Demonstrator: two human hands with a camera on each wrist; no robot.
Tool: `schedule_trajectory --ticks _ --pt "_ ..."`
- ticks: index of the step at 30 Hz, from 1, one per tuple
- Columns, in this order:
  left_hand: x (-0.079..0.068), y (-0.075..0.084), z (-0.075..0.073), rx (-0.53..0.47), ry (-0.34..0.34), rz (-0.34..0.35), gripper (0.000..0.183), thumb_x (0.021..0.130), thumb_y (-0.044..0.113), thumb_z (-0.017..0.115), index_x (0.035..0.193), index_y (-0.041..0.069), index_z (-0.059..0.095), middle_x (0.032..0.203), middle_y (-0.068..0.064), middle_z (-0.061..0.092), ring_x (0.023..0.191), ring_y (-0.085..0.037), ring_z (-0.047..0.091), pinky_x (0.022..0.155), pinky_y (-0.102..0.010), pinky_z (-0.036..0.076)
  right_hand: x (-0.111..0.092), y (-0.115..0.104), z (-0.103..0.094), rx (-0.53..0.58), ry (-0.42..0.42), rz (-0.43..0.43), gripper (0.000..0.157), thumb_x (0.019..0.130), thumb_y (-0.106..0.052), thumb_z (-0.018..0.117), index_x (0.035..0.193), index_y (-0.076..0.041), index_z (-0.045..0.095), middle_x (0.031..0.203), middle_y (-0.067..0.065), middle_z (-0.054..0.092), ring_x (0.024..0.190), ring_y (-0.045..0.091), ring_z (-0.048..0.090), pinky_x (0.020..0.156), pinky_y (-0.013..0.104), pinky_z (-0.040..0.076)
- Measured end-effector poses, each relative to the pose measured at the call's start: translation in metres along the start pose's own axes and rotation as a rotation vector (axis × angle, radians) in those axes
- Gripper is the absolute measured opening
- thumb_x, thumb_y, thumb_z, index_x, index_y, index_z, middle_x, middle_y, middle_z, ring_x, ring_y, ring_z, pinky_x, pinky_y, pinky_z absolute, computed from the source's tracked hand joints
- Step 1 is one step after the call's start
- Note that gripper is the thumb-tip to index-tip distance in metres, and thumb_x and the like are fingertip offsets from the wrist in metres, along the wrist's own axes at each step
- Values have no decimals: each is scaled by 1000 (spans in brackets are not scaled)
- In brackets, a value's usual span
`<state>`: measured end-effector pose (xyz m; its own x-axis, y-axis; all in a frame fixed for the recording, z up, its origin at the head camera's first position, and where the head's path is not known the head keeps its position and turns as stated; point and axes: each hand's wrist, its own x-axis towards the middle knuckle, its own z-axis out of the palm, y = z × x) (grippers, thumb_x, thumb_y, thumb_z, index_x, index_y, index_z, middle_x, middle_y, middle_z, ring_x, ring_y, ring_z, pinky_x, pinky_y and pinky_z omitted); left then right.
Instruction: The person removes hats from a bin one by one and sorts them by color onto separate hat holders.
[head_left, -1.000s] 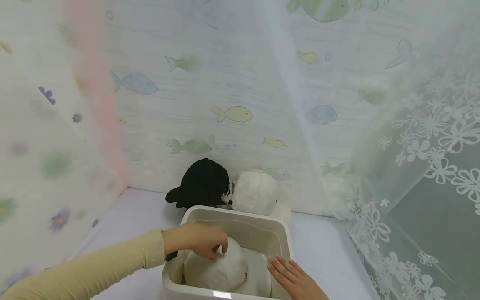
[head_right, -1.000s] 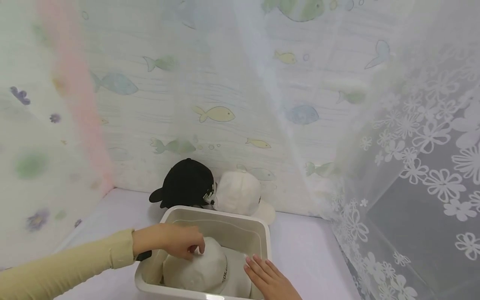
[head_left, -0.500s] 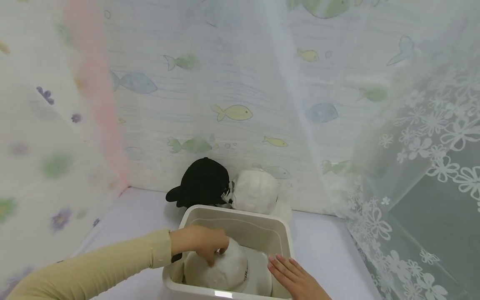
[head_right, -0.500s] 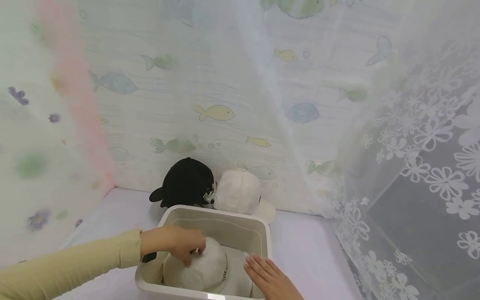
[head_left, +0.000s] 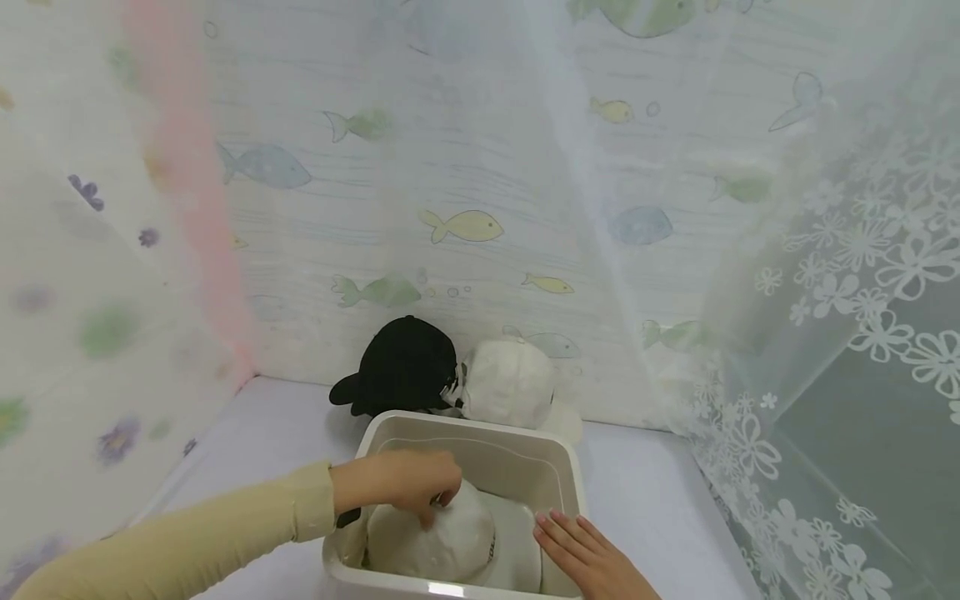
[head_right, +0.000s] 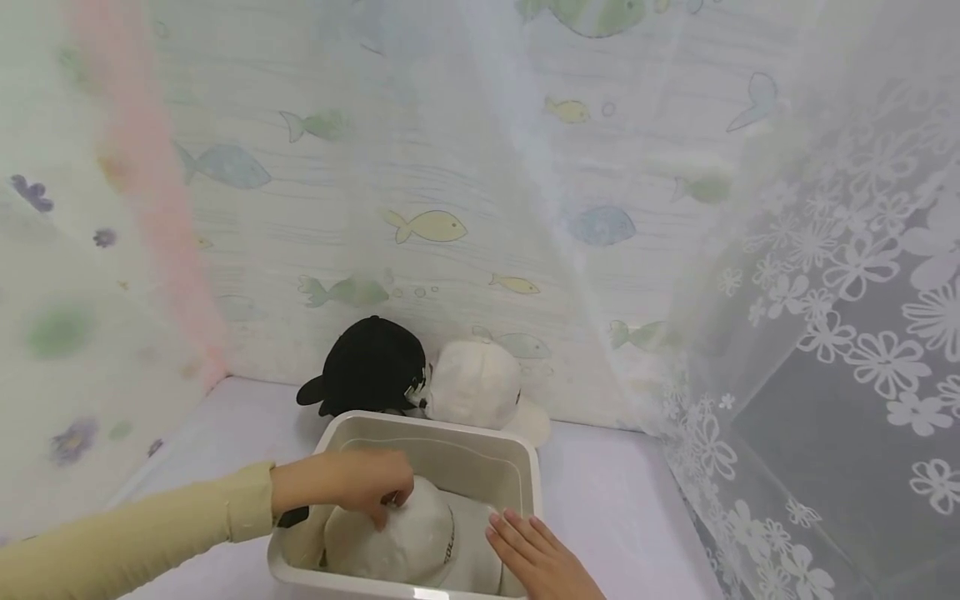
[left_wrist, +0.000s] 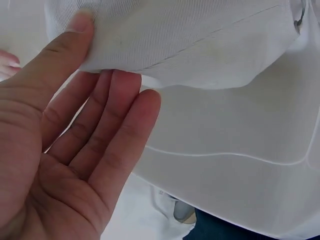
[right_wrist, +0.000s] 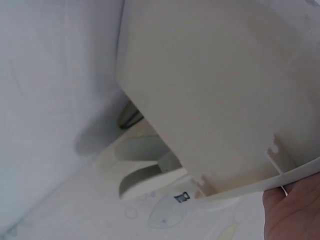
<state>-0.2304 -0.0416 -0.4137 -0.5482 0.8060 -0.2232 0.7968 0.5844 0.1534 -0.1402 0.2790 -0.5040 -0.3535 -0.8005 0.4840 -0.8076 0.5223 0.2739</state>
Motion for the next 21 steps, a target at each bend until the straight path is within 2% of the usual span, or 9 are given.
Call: schedule_trajectory --ticks 6,10,21 --pt "-2 -4 -1 -4 74 49 28 68 22 95 70 15 69 64 12 58 56 1 47 53 -13 41 1 -2 1 27 -2 3 79 107 -61 18 154 -1 41 162 9 39 156 16 18 127 27 3" --pt "-2 -5 -2 -10 106 72 25 71 22 94 71 16 69 65 12 60 58 1 48 55 -13 41 1 -2 2 19 -2 2 80 107 -61 18 155 -2 40 162 9 38 156 16 19 127 27 3" --pt "-5 -6 -4 -37 76 94 15 81 18 86 81 13 72 70 10 61 63 1 50 60 -14 45 0 -1 0 41 -21 17 83 106 -64 14 153 -1 43 160 10 42 156 17 21 127 27 2"
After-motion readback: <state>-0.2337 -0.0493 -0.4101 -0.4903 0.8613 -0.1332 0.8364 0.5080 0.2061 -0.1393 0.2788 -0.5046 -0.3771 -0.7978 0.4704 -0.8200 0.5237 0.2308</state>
